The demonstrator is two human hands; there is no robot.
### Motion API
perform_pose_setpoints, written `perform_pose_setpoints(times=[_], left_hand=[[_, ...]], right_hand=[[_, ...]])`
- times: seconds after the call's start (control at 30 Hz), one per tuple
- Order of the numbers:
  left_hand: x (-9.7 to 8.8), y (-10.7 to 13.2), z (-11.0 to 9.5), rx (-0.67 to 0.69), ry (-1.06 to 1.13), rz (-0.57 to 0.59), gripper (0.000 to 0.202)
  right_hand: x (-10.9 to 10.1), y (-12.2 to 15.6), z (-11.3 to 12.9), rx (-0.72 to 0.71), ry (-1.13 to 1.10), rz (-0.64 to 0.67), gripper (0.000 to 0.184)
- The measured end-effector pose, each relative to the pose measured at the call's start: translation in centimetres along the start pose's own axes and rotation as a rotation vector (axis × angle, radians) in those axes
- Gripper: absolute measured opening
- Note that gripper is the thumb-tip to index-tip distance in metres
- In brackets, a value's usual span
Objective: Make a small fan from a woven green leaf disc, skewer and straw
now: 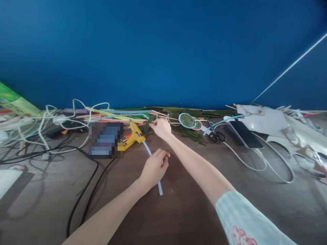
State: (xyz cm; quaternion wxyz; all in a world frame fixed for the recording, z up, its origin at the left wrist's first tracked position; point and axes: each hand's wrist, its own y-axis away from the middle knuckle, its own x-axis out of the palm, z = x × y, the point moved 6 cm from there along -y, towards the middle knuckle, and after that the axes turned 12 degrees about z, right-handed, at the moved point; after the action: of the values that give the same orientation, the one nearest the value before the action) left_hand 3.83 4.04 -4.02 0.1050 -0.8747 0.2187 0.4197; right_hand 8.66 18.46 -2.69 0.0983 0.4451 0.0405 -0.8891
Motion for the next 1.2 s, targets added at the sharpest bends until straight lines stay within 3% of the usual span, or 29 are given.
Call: perform_pose_setpoints(times=[0.13, 0.27, 0.43, 0.57, 0.67, 0.77, 0.9, 1.2], left_hand=[[0.0, 0.0, 0.0, -0.011, 0.048, 0.002, 0.02], [-0.3, 0.0, 0.5, -0.039, 0.115, -0.038, 0.017], [-1.0, 0.2, 1.9, -0.144, 0.348, -0.195, 0.011], [-0.8, 0.3, 2.6, -0.172, 0.628, -0.254, 0.019], [-0.8, 0.2, 2.6, -0.154, 0.577, -0.24, 0.028], [-1.1, 0.1, 2.0, -0.11, 0.417, -0.226, 0.024], [-0.7, -0.3, 1.0, -0.063, 0.263, -0.113, 0.02], [-0.7, -0.5, 1.5, -0.135, 0.313, -0.111, 0.028]], right_hand=[[1.2, -0.5, 0.4, 0.046, -0.095, -0.01, 0.012], [-0.2, 0.5, -0.4, -0.011, -0.256, 0.011, 0.011], [-2.3, 4.8, -2.7, -0.126, -0.46, 0.134, 0.015], [-2.0, 9.1, -3.9, -0.136, -0.571, 0.261, 0.019], [-1.1, 11.1, -4.3, -0.145, -0.685, 0.352, 0.022], [-0.6, 11.9, -4.7, -0.166, -0.749, 0.373, 0.023], [-0.5, 12.1, -5.0, -0.208, -0.763, 0.395, 0.023], [-0.1, 12.1, -4.9, -0.27, -0.711, 0.499, 0.015]])
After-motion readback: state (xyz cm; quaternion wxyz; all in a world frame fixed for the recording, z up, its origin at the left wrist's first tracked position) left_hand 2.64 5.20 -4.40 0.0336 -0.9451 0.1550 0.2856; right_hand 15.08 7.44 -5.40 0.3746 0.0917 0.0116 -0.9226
